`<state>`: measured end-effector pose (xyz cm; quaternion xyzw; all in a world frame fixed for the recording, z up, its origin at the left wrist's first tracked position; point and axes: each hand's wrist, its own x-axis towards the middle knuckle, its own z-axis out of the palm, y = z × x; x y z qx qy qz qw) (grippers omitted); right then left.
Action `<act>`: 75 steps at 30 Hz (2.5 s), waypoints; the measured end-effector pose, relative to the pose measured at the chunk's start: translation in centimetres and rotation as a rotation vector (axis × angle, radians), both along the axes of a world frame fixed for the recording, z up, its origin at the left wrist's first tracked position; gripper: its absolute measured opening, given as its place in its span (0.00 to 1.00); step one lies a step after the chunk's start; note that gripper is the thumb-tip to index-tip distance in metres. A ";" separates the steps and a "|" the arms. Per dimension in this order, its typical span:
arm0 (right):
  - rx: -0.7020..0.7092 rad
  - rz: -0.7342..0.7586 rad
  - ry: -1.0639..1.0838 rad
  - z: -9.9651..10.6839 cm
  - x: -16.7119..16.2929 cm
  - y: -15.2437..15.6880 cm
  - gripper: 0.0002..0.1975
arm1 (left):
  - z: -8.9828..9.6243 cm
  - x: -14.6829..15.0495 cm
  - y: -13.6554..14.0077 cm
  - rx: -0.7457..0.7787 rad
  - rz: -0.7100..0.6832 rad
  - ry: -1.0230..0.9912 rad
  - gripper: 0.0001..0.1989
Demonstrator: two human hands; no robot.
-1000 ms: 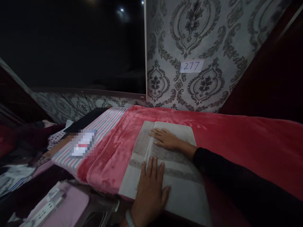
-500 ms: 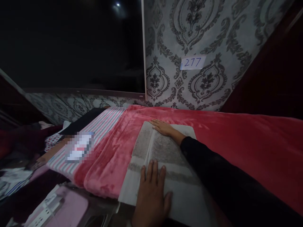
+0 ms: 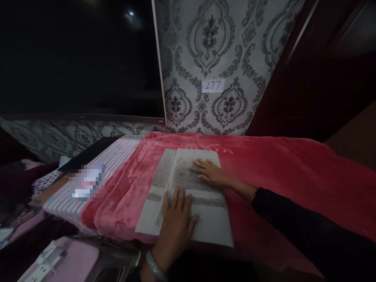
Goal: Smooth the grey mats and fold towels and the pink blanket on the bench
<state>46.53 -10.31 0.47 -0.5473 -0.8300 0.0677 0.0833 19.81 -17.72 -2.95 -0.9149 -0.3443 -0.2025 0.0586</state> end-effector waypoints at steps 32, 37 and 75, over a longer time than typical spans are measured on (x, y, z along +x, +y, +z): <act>0.126 -0.562 -0.035 0.2 2.3 4.6 0.29 | 0.3 4.1 -4.6 -0.228 -0.254 0.019 0.36; 0.130 -0.128 -0.026 -0.4 -2.6 -1.5 0.27 | 1.4 1.8 -3.7 -0.210 -0.259 0.051 0.30; 0.186 -0.513 0.058 -5.7 -8.7 -16.3 0.32 | 1.0 -1.2 -1.1 -0.111 0.137 0.054 0.31</act>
